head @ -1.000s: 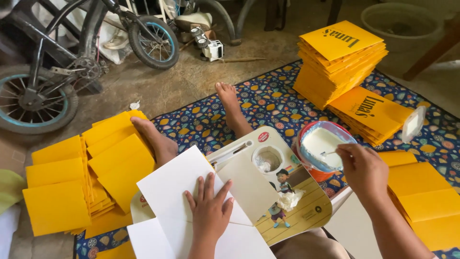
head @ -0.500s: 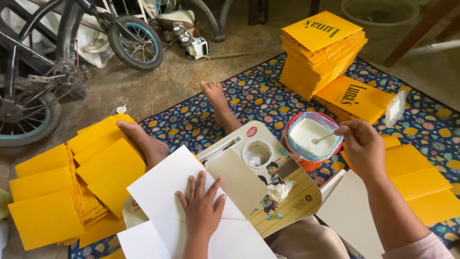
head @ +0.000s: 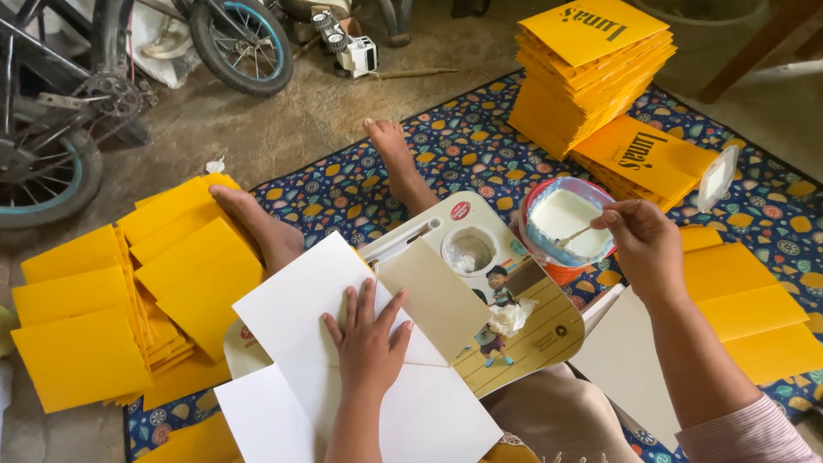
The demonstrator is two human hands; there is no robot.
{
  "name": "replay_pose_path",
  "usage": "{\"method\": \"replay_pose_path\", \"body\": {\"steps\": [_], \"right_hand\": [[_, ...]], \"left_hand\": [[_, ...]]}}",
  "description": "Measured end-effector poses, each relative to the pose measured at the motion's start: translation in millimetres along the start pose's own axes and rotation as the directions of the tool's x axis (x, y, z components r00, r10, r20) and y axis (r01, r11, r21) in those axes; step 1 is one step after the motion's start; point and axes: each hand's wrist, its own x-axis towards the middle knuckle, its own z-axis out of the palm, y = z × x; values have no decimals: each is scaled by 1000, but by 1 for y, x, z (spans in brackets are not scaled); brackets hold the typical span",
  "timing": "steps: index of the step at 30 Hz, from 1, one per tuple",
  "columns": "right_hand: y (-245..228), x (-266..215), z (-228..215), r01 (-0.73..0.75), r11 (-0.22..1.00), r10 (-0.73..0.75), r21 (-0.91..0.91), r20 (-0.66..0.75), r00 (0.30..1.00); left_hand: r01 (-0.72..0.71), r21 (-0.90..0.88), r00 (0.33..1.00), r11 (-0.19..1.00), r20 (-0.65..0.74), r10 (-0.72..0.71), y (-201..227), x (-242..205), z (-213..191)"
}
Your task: The person sits on the floor and assembles yellow paper envelopes from a stack. They hold an envelope on a lap desk, spread white glue along the edge with a small stick, press the flap closed, and place the finished envelope on a growing pile.
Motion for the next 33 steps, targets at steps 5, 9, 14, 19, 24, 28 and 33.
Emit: {"method": "replay_pose_path", "body": {"steps": [5, 9, 14, 19, 24, 28, 33], "right_hand": [[-8, -10, 16, -132, 943, 110, 307, 88, 990], [-2, -17, 16, -74, 919, 68, 387, 28, 997], [2, -29, -3, -97, 783, 116, 615, 9, 993], [37, -44, -49, -185, 554, 185, 812, 97, 978], [84, -86, -107, -255, 403, 363, 879, 103, 926], [112, -112, -131, -352, 363, 572, 862, 92, 815], [117, -127, -140, -325, 168, 597, 931, 166, 785]], "left_hand": [[-24, -20, 999, 1000, -46, 23, 1, -3, 1], [-41, -35, 994, 999, -102, 37, -3, -8, 3], [-94, -69, 987, 993, -133, 84, -2, -6, 1], [-151, -140, 964, 979, -241, 114, -4, -5, -7], [-286, -90, 903, 954, -357, 237, 27, -20, -49], [-421, -127, 885, 898, -273, 376, 96, -39, -99], [-590, -495, 745, 638, -28, 667, 208, -62, -63]]}}
